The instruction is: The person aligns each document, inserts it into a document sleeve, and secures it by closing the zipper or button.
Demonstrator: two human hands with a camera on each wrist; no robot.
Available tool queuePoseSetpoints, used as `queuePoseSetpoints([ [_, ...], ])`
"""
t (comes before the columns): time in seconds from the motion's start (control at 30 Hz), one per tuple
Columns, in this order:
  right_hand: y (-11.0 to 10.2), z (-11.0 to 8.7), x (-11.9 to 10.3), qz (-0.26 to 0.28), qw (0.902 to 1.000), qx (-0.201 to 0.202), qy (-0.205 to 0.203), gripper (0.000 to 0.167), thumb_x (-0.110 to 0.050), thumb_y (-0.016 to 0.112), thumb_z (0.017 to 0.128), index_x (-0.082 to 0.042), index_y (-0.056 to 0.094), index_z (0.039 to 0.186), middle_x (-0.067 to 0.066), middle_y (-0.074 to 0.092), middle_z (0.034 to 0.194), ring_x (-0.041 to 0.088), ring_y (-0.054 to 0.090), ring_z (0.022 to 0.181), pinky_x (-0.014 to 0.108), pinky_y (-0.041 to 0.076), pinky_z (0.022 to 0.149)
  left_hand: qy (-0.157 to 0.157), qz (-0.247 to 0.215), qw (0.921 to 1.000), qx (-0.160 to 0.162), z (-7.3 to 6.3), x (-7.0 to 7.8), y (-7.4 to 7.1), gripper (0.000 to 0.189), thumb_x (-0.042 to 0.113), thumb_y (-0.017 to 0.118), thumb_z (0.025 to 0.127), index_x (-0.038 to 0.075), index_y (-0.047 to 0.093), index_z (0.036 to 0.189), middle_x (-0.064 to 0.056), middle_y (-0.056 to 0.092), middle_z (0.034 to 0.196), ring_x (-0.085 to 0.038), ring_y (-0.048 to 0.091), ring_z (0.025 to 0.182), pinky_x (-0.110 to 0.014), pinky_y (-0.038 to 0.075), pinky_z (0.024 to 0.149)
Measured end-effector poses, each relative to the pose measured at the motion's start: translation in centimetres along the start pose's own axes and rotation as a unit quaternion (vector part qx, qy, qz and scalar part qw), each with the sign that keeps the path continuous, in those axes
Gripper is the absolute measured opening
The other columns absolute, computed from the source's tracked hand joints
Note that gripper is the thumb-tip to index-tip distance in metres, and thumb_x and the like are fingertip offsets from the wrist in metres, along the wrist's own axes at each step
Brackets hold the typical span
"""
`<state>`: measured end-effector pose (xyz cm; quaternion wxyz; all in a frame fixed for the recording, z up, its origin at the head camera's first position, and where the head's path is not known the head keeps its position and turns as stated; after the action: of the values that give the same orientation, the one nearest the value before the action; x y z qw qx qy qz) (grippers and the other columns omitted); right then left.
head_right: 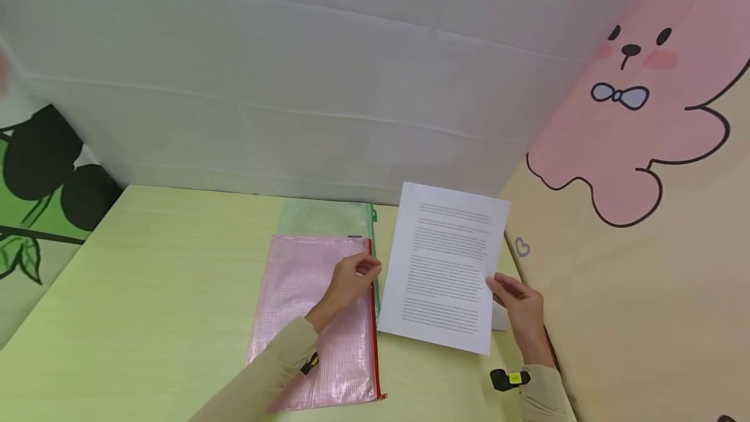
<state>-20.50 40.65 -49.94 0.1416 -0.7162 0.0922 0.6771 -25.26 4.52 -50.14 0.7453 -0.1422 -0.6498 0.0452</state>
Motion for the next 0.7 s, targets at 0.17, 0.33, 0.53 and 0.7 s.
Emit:
queuePoseSetpoints([
  [0.17,-0.2,0.1,0.7,-0.007,0.9996,-0.003,0.027,0.017,-0.011,0.080,0.090,-0.009,0.079,0.107,-0.009,0.075,0.093,0.005,0.071,0.084,0.019,0.058,0.077,-0.032,0.089,0.9955,0.004,-0.9,-1.9,0.0,0.004,0.001,0.069,0.092,-0.002,0.070,0.089,-0.007,0.069,0.080,-0.016,0.062,0.073,-0.029,0.055,0.067],
  [0.33,-0.3,0.0,1.2,-0.004,0.9989,-0.010,0.046,0.014,-0.011,0.080,0.090,-0.013,0.080,0.105,-0.010,0.075,0.093,0.005,0.070,0.085,0.018,0.058,0.077,-0.036,0.157,0.9869,0.001,-1.8,-2.5,0.9,0.021,0.004,0.073,0.091,0.004,0.061,0.073,0.000,0.058,0.067,-0.012,0.050,0.059,-0.027,0.047,0.054],
  [0.53,-0.2,0.1,1.4,-0.004,0.9989,-0.018,0.044,0.012,-0.010,0.079,0.091,-0.017,0.081,0.100,-0.011,0.075,0.093,0.004,0.070,0.085,0.018,0.058,0.077,-0.014,0.209,0.9776,0.022,-2.4,-2.1,1.7,0.041,0.005,0.079,0.086,0.007,0.047,0.060,0.003,0.039,0.058,-0.010,0.035,0.053,-0.025,0.034,0.044],
  [0.7,0.0,0.1,1.5,0.000,0.9985,-0.024,0.050,0.012,-0.008,0.079,0.091,-0.013,0.081,0.102,-0.010,0.075,0.092,0.003,0.070,0.084,0.019,0.058,0.076,-0.010,0.232,0.9720,0.033,-2.8,-2.2,2.1,0.036,0.001,0.080,0.083,0.005,0.050,0.064,-0.001,0.045,0.058,-0.013,0.041,0.053,-0.028,0.040,0.045],
])
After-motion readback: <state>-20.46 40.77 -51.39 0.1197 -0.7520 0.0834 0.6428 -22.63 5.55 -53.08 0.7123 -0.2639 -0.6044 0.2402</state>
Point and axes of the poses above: each hand's wrist, its own z-axis towards the middle knuckle, its own y-axis out of the palm, x = y × z, the point moved 6 cm from there along z, towards the middle knuckle
